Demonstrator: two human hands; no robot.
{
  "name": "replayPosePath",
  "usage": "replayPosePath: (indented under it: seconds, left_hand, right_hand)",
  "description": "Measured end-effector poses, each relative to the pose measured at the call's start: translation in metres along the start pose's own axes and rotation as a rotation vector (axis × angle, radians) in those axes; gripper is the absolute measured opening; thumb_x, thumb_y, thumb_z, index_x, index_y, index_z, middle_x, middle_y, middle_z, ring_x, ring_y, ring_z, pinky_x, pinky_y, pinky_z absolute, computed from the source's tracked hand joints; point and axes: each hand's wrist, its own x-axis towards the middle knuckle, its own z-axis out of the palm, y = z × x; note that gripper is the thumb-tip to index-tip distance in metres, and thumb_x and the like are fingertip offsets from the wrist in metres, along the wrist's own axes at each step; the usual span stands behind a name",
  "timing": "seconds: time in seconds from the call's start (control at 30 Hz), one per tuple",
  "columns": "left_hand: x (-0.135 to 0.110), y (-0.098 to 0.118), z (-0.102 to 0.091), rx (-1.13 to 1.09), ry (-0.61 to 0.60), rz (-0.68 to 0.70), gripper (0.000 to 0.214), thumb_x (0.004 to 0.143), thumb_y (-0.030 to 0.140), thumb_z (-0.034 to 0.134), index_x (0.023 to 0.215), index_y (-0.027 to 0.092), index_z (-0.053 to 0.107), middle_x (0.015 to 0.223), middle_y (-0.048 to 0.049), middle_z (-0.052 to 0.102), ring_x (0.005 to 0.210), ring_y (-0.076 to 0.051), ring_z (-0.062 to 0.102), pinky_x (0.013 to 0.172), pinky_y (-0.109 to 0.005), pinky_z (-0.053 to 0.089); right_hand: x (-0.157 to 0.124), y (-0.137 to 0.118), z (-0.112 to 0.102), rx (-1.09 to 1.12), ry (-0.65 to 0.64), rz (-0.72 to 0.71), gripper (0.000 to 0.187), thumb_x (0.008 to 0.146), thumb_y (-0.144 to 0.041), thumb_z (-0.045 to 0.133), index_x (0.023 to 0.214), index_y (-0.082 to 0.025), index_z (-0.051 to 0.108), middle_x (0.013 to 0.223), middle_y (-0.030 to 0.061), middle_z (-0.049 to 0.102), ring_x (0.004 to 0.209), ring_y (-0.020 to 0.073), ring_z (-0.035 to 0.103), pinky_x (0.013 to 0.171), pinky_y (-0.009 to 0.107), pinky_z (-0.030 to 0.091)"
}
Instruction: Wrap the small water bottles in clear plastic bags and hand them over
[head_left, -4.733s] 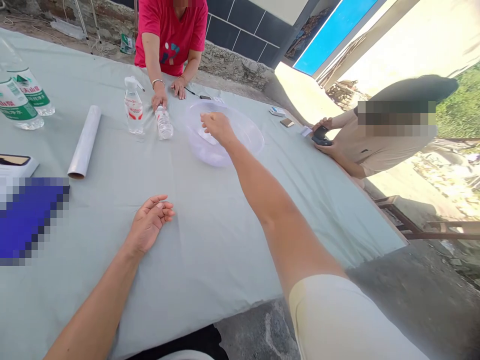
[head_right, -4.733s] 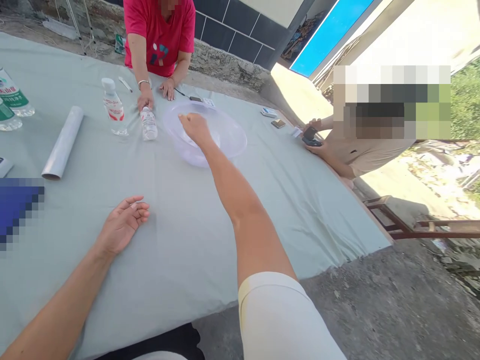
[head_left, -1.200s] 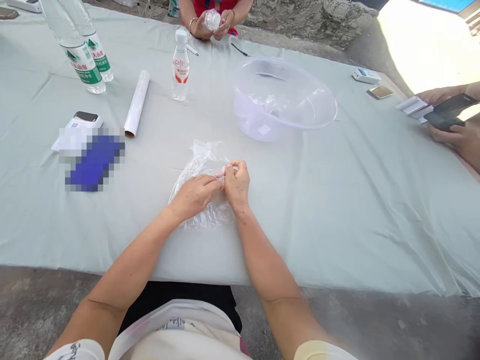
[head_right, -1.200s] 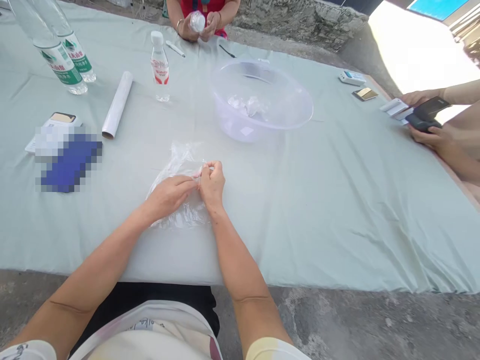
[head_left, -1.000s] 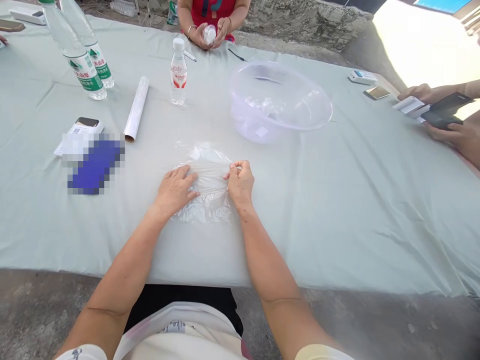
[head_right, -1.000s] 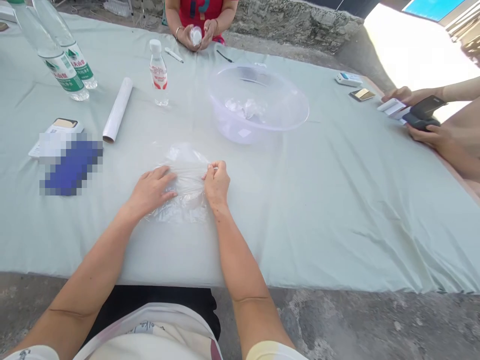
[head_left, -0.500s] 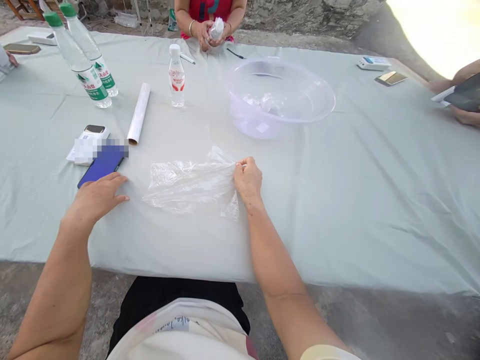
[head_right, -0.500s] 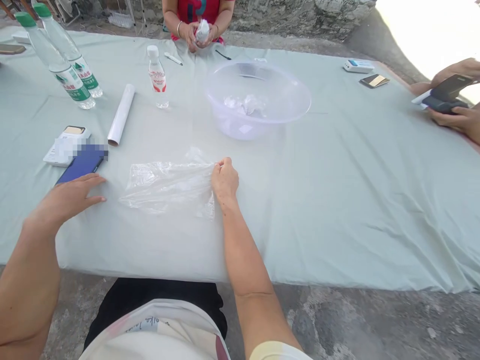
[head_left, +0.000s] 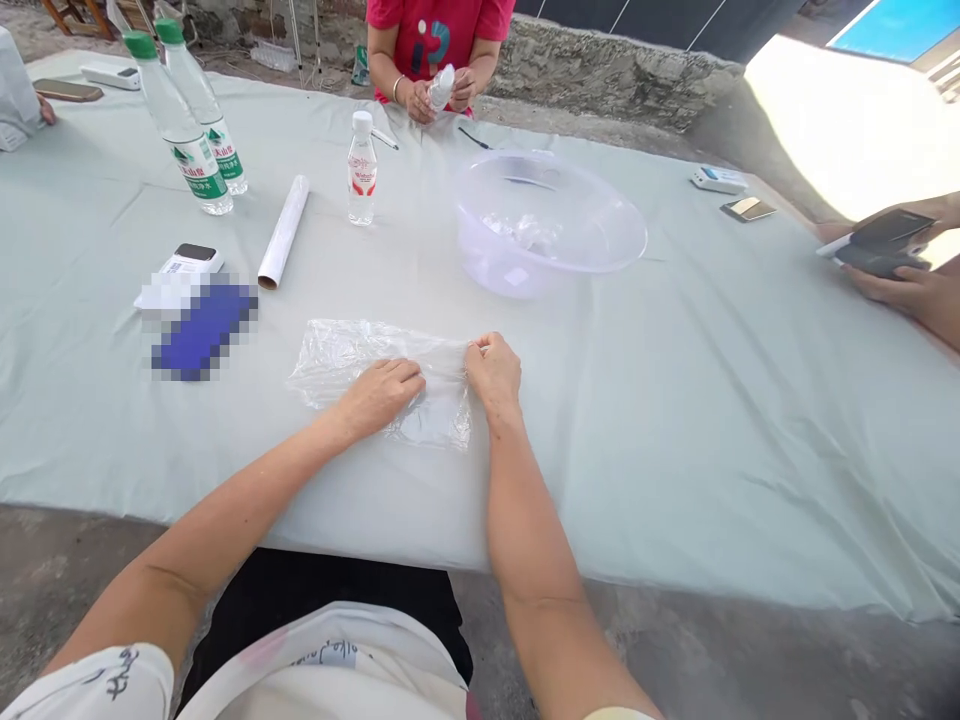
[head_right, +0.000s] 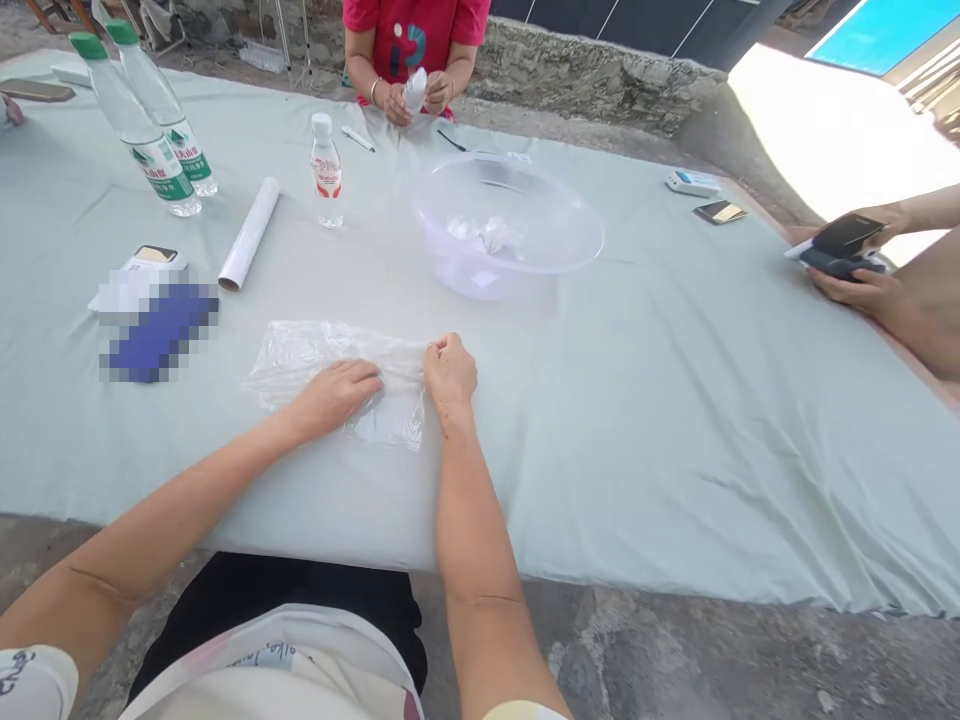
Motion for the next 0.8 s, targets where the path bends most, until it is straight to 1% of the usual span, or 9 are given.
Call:
replayPosePath:
  seconds: [0.1,0.2,0.23,0.3,0.4,0.5,0.63,0.7,0.8]
  left_hand:
    - [-0.014,-0.002,0.012,0.026,0.123,0.022,0.027,0.095,0.005,0.046,0.112,0.015,0.064,0.122,-0.014,0.067,0.112,-0.022,0.064,0.094,-0.038,0.051]
    - [-0.021,0.0,0.016,0.031,0.141,0.037,0.028,0.097,0.006,0.043,0.114,0.015,0.063,0.122,-0.0142,0.067,0.117,-0.022,0.063,0.097,-0.04,0.051]
    - [-0.021,0.001,0.017,0.023,0.131,0.038,0.028,0.098,0.006,0.042,0.114,0.015,0.063,0.122,-0.014,0.067,0.119,-0.023,0.062,0.099,-0.041,0.05]
    - [-0.02,0.002,0.019,0.0,0.105,0.024,0.031,0.098,0.007,0.039,0.114,0.015,0.064,0.12,-0.0136,0.068,0.121,-0.023,0.061,0.1,-0.042,0.05]
    - [-0.018,0.002,0.023,-0.03,0.084,-0.015,0.035,0.096,0.003,0.036,0.113,0.014,0.065,0.113,-0.0133,0.07,0.116,-0.024,0.063,0.099,-0.042,0.05]
    - [-0.021,0.004,0.021,-0.059,0.087,-0.018,0.034,0.095,0.003,0.038,0.108,0.015,0.067,0.118,-0.0141,0.07,0.119,-0.024,0.062,0.103,-0.043,0.048]
    - [-0.026,0.008,0.009,-0.037,0.077,-0.053,0.028,0.096,0.014,0.052,0.121,0.018,0.065,0.139,-0.0168,0.06,0.139,-0.028,0.049,0.116,-0.051,0.036]
    - [-0.027,0.007,0.001,-0.016,0.055,-0.133,0.043,0.092,0.027,0.065,0.134,0.021,0.059,0.149,-0.0184,0.051,0.147,-0.034,0.039,0.12,-0.058,0.027]
    - [-0.028,0.002,-0.01,-0.064,0.005,-0.314,0.084,0.076,0.053,0.08,0.149,0.025,0.048,0.161,-0.0209,0.035,0.153,-0.044,0.022,0.12,-0.067,0.017]
  right_hand:
    - [-0.003,-0.001,-0.017,0.044,0.166,-0.011,0.012,0.089,-0.027,0.049,0.098,-0.024,0.056,0.091,0.0034,0.07,0.076,0.0204,0.06,0.074,0.035,0.046]
    - [-0.023,-0.015,-0.027,0.179,0.358,-0.351,0.022,0.093,-0.031,0.047,0.111,-0.024,0.057,0.104,0.0045,0.069,0.085,0.019,0.063,0.081,0.036,0.049]
    - [-0.031,-0.022,-0.026,0.185,0.324,-0.515,0.023,0.094,-0.032,0.048,0.113,-0.025,0.057,0.108,0.005,0.068,0.092,0.0198,0.064,0.084,0.036,0.05]
    - [-0.045,-0.039,-0.017,0.091,0.108,-0.812,0.024,0.091,-0.029,0.054,0.114,-0.027,0.061,0.119,0.0069,0.067,0.111,0.0236,0.062,0.095,0.04,0.049]
    - [-0.045,-0.061,0.007,-0.193,-0.262,-1.032,0.033,0.082,-0.012,0.059,0.111,-0.027,0.068,0.133,0.0085,0.064,0.13,0.0287,0.054,0.107,0.046,0.042]
    - [-0.019,-0.079,0.031,-0.325,-0.444,-0.977,0.03,0.083,-0.008,0.053,0.099,-0.024,0.072,0.117,0.0066,0.073,0.112,0.0252,0.065,0.098,0.041,0.047]
    - [0.032,-0.105,0.044,-0.201,-0.479,-0.852,0.023,0.084,-0.013,0.053,0.094,-0.021,0.072,0.091,0.0018,0.076,0.084,0.0164,0.068,0.084,0.03,0.049]
    - [0.055,-0.12,0.047,-0.172,-0.505,-0.801,0.023,0.08,-0.011,0.054,0.09,-0.019,0.073,0.082,0.0006,0.074,0.072,0.0132,0.065,0.079,0.027,0.049]
    - [0.082,-0.141,0.05,-0.203,-0.588,-0.737,0.021,0.077,-0.007,0.056,0.084,-0.017,0.072,0.075,-0.0005,0.07,0.06,0.0096,0.06,0.073,0.026,0.048]
